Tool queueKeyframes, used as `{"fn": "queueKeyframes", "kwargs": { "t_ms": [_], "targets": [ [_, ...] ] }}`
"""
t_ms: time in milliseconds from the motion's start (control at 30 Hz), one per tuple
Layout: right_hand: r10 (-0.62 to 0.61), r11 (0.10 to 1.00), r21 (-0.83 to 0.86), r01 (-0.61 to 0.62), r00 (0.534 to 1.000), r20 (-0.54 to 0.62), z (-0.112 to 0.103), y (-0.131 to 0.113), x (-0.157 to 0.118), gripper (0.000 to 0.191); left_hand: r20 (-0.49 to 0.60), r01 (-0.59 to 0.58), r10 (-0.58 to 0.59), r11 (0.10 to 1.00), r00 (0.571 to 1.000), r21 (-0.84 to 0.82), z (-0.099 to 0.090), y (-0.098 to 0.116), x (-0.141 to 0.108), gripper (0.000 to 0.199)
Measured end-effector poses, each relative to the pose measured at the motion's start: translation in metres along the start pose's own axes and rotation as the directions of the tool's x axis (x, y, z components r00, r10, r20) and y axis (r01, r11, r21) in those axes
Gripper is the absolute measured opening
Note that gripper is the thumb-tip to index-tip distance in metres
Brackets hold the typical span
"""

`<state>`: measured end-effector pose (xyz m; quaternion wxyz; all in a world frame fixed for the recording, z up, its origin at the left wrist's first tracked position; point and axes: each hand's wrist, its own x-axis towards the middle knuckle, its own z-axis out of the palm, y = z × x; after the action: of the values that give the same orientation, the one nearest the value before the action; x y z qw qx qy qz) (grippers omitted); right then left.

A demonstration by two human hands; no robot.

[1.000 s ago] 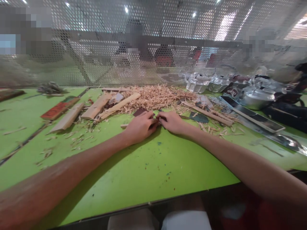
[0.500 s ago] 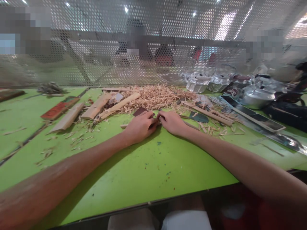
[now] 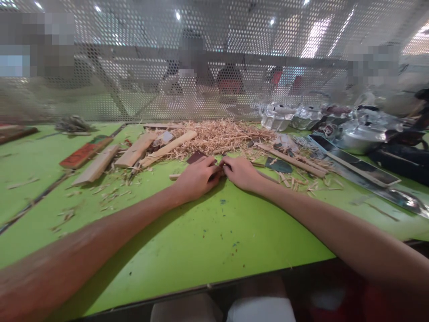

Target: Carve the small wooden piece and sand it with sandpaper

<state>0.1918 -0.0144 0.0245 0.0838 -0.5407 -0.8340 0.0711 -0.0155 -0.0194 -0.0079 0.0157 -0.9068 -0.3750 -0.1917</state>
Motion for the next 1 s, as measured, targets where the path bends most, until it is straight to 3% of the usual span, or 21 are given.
{"fn": "queueKeyframes", "kwargs": {
  "t_ms": [667,1000],
  "targets": [
    [-0.009,1.0,0.024,0.008,1.0,0.011,0.0003,0.0005,-0.0013,0.037,-0.061,-0.05,0.049,0.999,0.997,-0.014,0.0039,-0.0052,-0.0028,0.021],
    [-0.023,0.999,0.03,0.022,0.999,0.042,-0.0034,-0.0025,-0.0028,0.037,-0.036,-0.028,0.028,1.0,0.999,-0.003,0.003,-0.0045,-0.0025,0.026]
  ]
}}
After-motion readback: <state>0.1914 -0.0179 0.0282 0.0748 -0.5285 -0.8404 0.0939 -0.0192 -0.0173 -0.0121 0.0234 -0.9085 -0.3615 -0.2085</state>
